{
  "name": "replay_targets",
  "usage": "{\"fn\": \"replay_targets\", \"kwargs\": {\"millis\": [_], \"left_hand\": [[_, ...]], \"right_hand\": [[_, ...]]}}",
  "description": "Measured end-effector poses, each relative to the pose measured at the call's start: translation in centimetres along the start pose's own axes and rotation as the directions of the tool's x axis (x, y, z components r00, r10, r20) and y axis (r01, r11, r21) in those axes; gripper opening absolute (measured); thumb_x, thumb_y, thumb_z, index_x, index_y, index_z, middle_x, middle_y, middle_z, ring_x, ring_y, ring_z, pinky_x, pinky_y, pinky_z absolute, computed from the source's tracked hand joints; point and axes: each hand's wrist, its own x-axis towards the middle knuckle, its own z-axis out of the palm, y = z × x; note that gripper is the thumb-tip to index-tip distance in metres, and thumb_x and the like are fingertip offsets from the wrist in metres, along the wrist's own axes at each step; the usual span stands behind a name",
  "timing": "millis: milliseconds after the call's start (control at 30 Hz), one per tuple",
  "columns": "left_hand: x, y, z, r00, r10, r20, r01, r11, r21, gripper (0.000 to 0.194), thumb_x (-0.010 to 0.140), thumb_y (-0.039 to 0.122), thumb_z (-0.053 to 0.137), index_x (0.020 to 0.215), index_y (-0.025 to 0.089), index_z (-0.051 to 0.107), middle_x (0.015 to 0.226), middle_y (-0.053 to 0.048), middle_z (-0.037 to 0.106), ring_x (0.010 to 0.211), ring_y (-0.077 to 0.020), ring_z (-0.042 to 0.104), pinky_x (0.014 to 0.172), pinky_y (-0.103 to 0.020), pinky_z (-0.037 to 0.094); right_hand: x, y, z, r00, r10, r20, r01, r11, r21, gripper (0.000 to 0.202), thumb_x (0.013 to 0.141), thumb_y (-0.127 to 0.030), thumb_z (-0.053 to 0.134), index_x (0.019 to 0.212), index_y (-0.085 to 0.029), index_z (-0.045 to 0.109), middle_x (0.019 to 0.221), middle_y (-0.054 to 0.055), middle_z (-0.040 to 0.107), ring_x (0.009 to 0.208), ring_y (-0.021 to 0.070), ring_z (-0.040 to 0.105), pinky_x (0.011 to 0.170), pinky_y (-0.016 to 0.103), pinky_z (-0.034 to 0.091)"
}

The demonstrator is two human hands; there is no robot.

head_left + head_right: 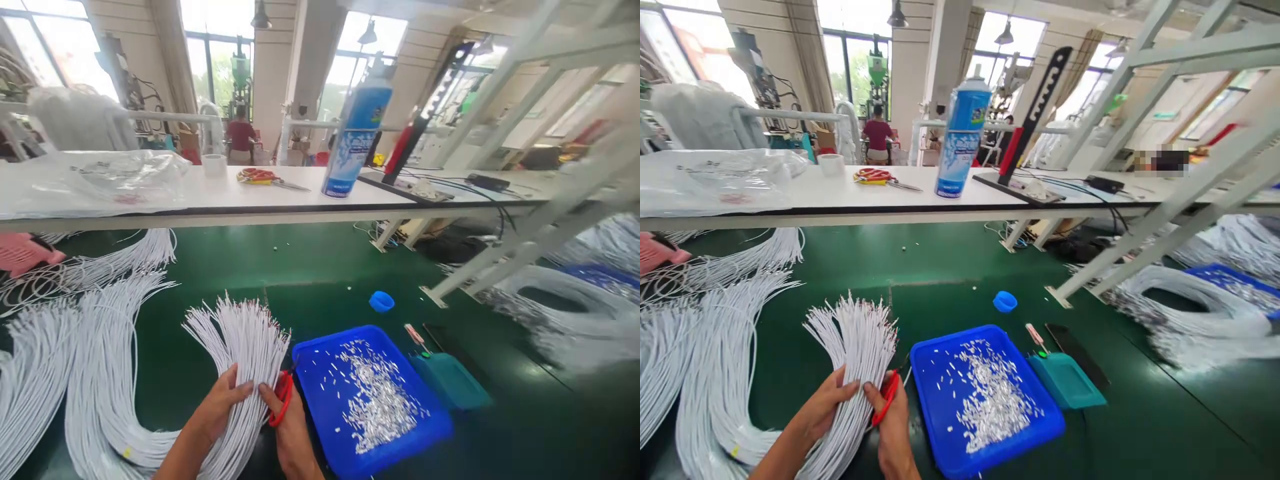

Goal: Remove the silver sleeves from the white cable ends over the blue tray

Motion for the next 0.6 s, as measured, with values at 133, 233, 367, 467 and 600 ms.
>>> {"fn": "replay_targets", "kwargs": {"millis": [133,233,367,467,600], "left_hand": [[-2.8,2.3,-2.1,0.991,0.122,-0.050,-0.129,0.969,-0.210,0.031,0.073,0.026,0.070,0.101,0.015,0.067,0.119,-0.014,0.060,0.111,-0.0292,0.054,0.092,-0.039,0.043],[-4.6,3.3,-3.0,0.966,0.236,-0.109,-0.256,0.933,-0.251,0.028,0.072,0.027,0.070,0.097,0.015,0.069,0.122,-0.014,0.058,0.113,-0.0295,0.052,0.095,-0.040,0.041],[-6.4,3.3,-1.7,0.931,0.323,-0.171,-0.351,0.921,-0.171,0.041,0.060,0.028,0.080,0.097,0.014,0.068,0.107,-0.016,0.065,0.106,-0.0331,0.056,0.089,-0.042,0.044],[-7.1,3.0,0.3,0.896,0.388,-0.215,-0.420,0.898,-0.130,0.052,0.049,0.021,0.084,0.098,0.016,0.066,0.100,-0.013,0.067,0.098,-0.0330,0.060,0.084,-0.040,0.047],[-7.4,2.8,2.0,0.878,0.408,-0.251,-0.452,0.879,-0.150,0.050,0.053,0.013,0.080,0.100,0.015,0.064,0.097,-0.012,0.067,0.090,-0.0303,0.063,0.084,-0.040,0.046]], "right_hand": [[-0.6,-0.9,3.3,0.996,0.048,0.076,-0.051,0.998,0.037,0.041,0.066,-0.030,0.074,0.102,-0.019,0.056,0.107,0.008,0.065,0.100,0.0247,0.059,0.084,0.035,0.048],[-0.7,-0.4,5.1,0.999,0.042,0.030,-0.041,0.999,-0.024,0.048,0.060,-0.036,0.077,0.100,-0.018,0.058,0.103,0.008,0.067,0.099,0.0264,0.061,0.084,0.036,0.049],[-0.6,0.5,6.1,0.994,-0.015,0.107,0.022,0.998,-0.064,0.045,0.056,-0.040,0.079,0.090,-0.018,0.059,0.092,0.008,0.070,0.088,0.0280,0.064,0.079,0.039,0.051],[-0.5,0.8,5.9,0.978,0.009,0.209,0.007,0.997,-0.076,0.044,0.056,-0.035,0.080,0.090,-0.018,0.058,0.092,0.009,0.069,0.087,0.0288,0.065,0.078,0.040,0.051],[-0.3,1.1,5.2,0.974,0.043,0.223,-0.016,0.993,-0.119,0.047,0.053,-0.033,0.081,0.091,-0.017,0.058,0.093,0.009,0.070,0.088,0.0298,0.065,0.080,0.042,0.051]]}}
